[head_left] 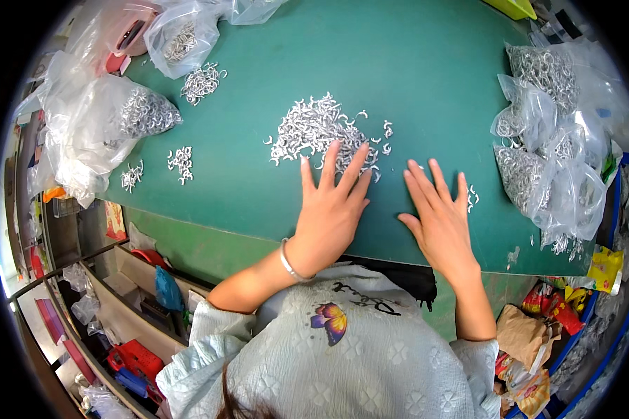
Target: The person sorts small silver-colored metal clips on a green table by hand, picking them up from a large pile and placing them into smaller groups or plastic bags.
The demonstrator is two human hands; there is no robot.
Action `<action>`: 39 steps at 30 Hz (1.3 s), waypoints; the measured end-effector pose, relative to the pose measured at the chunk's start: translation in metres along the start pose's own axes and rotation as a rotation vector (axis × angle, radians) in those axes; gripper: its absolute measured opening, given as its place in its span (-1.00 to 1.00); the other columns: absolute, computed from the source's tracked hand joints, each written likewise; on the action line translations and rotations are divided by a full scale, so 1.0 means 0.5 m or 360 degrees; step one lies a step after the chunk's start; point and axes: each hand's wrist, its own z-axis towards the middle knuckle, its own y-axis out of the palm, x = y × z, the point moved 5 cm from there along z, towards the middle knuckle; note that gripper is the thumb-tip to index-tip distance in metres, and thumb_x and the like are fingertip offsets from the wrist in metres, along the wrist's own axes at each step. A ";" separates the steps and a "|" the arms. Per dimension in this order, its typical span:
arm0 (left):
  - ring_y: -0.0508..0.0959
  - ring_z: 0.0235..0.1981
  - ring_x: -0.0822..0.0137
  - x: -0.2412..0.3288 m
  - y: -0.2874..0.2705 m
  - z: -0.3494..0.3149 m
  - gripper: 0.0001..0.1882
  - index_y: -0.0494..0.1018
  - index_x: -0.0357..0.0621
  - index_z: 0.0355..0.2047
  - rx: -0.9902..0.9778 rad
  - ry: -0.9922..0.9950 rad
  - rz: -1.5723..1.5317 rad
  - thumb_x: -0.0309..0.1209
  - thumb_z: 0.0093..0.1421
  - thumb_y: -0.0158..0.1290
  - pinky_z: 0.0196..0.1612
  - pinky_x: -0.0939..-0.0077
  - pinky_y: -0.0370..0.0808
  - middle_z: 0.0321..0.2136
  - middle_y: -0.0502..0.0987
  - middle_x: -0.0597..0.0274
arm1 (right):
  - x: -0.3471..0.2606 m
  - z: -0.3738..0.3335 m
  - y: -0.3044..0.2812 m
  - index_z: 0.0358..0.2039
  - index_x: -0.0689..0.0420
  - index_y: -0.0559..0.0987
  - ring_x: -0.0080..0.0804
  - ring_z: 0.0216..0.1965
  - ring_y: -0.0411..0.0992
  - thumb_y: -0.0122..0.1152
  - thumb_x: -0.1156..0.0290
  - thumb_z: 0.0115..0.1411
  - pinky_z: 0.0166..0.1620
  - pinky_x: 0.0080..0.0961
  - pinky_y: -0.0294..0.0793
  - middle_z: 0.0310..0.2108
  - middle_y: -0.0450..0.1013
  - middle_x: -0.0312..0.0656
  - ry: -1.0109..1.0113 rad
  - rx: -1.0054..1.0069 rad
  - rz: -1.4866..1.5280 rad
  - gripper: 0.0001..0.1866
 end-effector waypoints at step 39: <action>0.38 -0.31 0.34 -0.110 -0.339 -0.152 -0.91 0.52 -0.01 -0.37 0.2070 0.0373 -0.2159 -0.52 0.13 0.09 -0.12 0.35 0.22 -0.45 0.43 0.33 | -0.038 0.056 -0.004 0.25 0.12 0.32 -0.09 0.39 -0.01 0.25 0.23 0.17 0.30 0.31 -0.10 0.32 0.16 -0.29 -0.0080 0.0084 -0.0079 -0.35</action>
